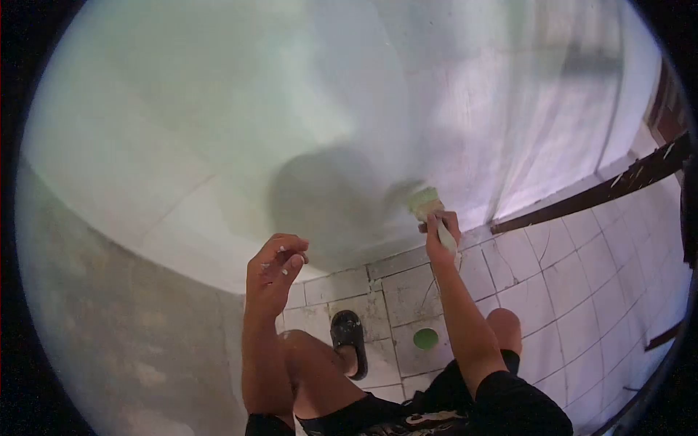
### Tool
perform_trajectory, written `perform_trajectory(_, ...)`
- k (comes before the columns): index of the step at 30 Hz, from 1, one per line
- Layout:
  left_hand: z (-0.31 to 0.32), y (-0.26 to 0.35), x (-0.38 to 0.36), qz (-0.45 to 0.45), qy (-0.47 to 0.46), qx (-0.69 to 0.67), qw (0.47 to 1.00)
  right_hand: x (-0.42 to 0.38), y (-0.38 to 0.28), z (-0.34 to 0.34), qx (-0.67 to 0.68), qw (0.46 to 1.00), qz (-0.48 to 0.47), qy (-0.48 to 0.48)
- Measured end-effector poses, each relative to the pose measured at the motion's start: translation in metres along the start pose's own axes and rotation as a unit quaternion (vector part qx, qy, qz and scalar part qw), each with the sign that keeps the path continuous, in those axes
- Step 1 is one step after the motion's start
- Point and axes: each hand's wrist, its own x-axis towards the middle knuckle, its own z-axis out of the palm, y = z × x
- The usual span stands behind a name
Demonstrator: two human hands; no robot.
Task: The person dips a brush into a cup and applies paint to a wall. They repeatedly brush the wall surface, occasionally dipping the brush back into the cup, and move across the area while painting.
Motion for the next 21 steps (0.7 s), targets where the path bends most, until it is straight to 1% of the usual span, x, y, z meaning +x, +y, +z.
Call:
perform_trajectory(1, 0.006, -0.011, 0.013, 0.011, 0.022, -0.012, 1.000, -0.006, 0.003, -0.002, -0.005, 1.000, 0.003, 0.015)
perform_trajectory(2, 0.010, -0.025, 0.025, 0.019, 0.044, -0.028, 0.998, -0.013, 0.005, -0.003, 0.042, 0.998, 0.018, 0.035)
perform_trajectory(3, 0.015, -0.041, 0.032, 0.016, 0.031, -0.034, 0.999, -0.018, 0.008, -0.002, 0.089, 0.994, 0.032, 0.055)
perform_trajectory(4, 0.020, -0.060, 0.042, 0.018, 0.060, -0.052, 0.997, -0.019, 0.015, 0.002, 0.081, 0.994, 0.033, 0.068)
perform_trajectory(5, 0.023, -0.078, 0.049, 0.020, 0.089, -0.069, 0.993, -0.021, 0.023, 0.007, 0.056, 0.995, 0.001, 0.080)
perform_trajectory(6, 0.029, -0.084, 0.052, 0.038, 0.060, -0.049, 0.996, -0.024, 0.028, 0.008, 0.035, 0.995, -0.030, 0.089)
perform_trajectory(7, 0.033, -0.095, 0.055, 0.032, 0.049, -0.053, 0.997, -0.024, 0.025, 0.013, 0.028, 0.994, -0.026, 0.099)
perform_trajectory(9, 0.038, -0.116, 0.059, 0.059, 0.045, -0.100, 0.992, -0.017, 0.010, 0.030, -0.009, 0.982, -0.143, 0.124)
perform_trajectory(10, 0.040, -0.127, 0.062, 0.057, 0.038, -0.104, 0.992, -0.013, -0.003, 0.044, -0.015, 0.981, -0.142, 0.130)
perform_trajectory(12, 0.042, -0.150, 0.073, 0.113, 0.022, -0.151, 0.982, -0.001, -0.025, 0.072, 0.140, 0.968, -0.155, 0.141)
perform_trajectory(13, 0.044, -0.156, 0.078, 0.116, 0.017, -0.153, 0.981, 0.004, -0.023, 0.078, 0.139, 0.967, -0.159, 0.145)
perform_trajectory(15, 0.047, -0.161, 0.082, 0.128, -0.012, -0.195, 0.972, 0.011, -0.014, 0.089, 0.116, 0.973, -0.160, 0.120)
perform_trajectory(16, 0.049, -0.164, 0.080, 0.131, -0.014, -0.193, 0.972, 0.013, 0.002, 0.093, 0.134, 0.969, -0.143, 0.149)
perform_trajectory(17, 0.051, -0.167, 0.077, 0.125, -0.031, -0.221, 0.967, 0.012, 0.018, 0.092, 0.137, 0.968, -0.144, 0.153)
perform_trajectory(18, 0.050, -0.168, 0.076, 0.120, -0.051, -0.249, 0.960, 0.012, 0.033, 0.088, 0.139, 0.970, -0.110, 0.167)
perform_trajectory(19, 0.046, -0.168, 0.074, 0.120, -0.060, -0.246, 0.960, 0.010, 0.047, 0.083, 0.141, 0.970, -0.074, 0.183)
perform_trajectory(21, 0.035, -0.166, 0.070, 0.136, -0.094, -0.252, 0.954, 0.000, 0.076, 0.074, 0.135, 0.966, -0.060, 0.212)
